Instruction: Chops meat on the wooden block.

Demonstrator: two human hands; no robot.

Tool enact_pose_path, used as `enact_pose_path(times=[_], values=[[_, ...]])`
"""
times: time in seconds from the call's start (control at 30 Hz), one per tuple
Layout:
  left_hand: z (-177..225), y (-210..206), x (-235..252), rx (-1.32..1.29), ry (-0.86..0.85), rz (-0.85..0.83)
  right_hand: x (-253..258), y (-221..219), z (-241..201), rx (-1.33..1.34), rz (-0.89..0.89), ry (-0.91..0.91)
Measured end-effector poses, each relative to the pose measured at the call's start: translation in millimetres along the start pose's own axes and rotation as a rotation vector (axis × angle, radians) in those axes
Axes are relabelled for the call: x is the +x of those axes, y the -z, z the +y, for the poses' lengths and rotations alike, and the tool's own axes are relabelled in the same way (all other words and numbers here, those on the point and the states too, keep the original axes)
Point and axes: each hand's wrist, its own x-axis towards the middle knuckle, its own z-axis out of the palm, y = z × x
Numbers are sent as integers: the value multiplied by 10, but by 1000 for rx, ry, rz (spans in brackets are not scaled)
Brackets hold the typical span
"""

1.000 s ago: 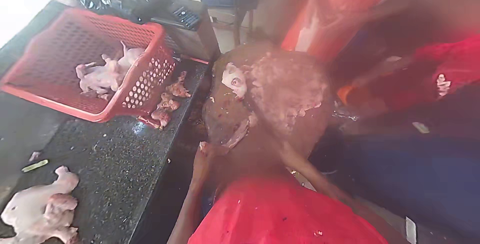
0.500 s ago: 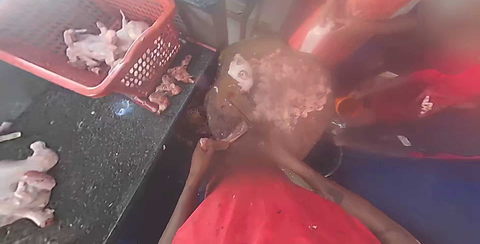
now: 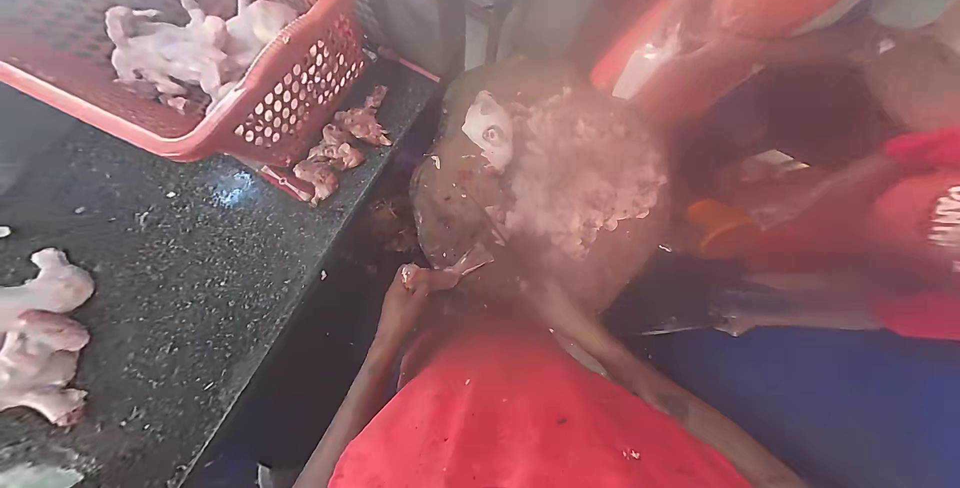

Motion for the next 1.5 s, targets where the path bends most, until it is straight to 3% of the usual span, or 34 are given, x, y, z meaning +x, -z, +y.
enact_pose_path(times=[0.13, 0.2, 0.27, 0.33, 0.47, 0.57, 0.73, 0.83, 0.93, 1.03, 1.13, 1.2, 1.3, 1.33, 1.43, 1.5], values=[[5, -31, -9, -11, 5, -10, -226, 5, -404, 155, 115, 279], [50, -27, 7, 29, -11, -11, -114, -145, -251, 104, 15, 219], [89, -21, 1, 78, -11, -16, 111, -314, 99, 4, -146, 35], [112, -38, -26, 91, -21, -5, 221, -329, 344, -77, -189, -51], [42, -55, -154, 99, -19, -3, -99, -55, -6, -54, -92, -16], [88, -109, -173, 136, -48, -15, -128, -87, -152, 16, -139, 44], [336, -175, -168, 145, -137, -7, 227, -346, 458, 60, -356, -53], [440, -230, -139, -59, -164, -9, 179, -106, 552, 174, -216, -176], [431, -334, 87, 156, -119, -109, 83, 200, 255, 100, -24, -141], [229, -488, 284, 404, -126, -103, -111, 403, -159, 140, 107, 104], [191, -546, 259, 475, -125, -69, -246, 302, -356, 266, 157, 355], [179, -543, 264, 482, -144, -48, -147, 103, -224, 152, 121, 288], [188, -552, 267, 486, -163, -28, 196, -129, 192, -19, -161, -34], [188, -546, 262, 487, -162, -27, 255, -175, 286, -41, -183, -76], [141, -535, 239, 439, -144, -29, 113, -87, 169, -43, -108, -22], [144, -542, 216, 387, -130, -25, -70, 48, -98, 53, -41, 117]])
